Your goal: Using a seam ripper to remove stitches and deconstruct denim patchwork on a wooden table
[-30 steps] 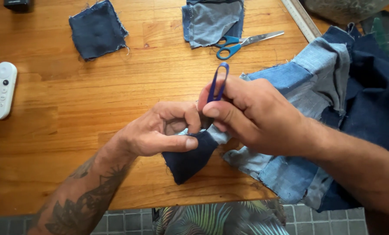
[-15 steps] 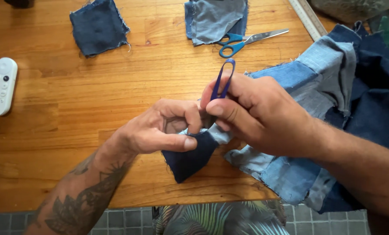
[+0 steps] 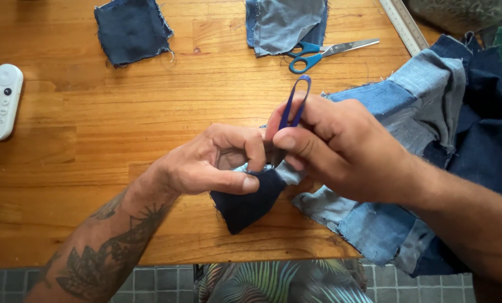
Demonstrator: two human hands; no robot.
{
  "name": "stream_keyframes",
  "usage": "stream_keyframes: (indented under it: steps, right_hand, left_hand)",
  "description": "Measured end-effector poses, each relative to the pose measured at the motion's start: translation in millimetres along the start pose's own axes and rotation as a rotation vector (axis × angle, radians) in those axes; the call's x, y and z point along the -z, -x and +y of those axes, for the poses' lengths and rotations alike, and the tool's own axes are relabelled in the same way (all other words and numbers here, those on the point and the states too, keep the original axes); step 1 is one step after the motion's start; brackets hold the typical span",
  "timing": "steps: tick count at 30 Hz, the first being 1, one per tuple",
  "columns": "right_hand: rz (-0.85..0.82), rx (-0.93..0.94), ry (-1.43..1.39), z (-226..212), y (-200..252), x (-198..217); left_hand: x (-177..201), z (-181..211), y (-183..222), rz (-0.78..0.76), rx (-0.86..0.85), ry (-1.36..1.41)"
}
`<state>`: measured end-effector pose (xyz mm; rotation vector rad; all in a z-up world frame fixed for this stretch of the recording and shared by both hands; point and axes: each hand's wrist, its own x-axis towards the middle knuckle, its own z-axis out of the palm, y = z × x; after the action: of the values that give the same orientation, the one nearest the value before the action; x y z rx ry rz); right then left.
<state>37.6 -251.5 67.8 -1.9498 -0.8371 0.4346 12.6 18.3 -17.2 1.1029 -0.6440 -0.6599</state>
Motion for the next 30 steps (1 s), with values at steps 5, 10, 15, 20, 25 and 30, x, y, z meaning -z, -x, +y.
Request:
stream_keyframes:
  steps: [5, 10, 15, 20, 25, 30]
  right_hand:
    - [0.006, 0.031, 0.056, 2.2, 0.2, -0.4]
    - [0.047, 0.058, 0.041, 0.8, 2.3, -1.3]
    - [0.026, 0.023, -0.033, -2.0, 3.1, 0.6]
    - [0.006, 0.037, 0.038, -0.5, 3.0, -1.3]
    - [0.001, 0.030, 0.036, -0.5, 3.7, -3.9]
    - [0.032, -0.007, -0.028, -3.9, 4.4, -6.4]
  left_hand:
    - [0.2, -2.9, -1.4, -0.001, -0.010, 0.013]
    - [-3.0, 4.5, -4.6, -0.022, -0.040, 0.010]
    - [-4.3, 5.8, -5.9, -0.067, -0.087, 0.059]
    - [-2.3, 3.3, -3.0, -0.026, -0.053, 0.026]
    - [-0.2, 0.2, -1.1, -0.029, -0.045, 0.039]
    - [-1.3, 4.8, -4.3, -0.075, -0.090, 0.047]
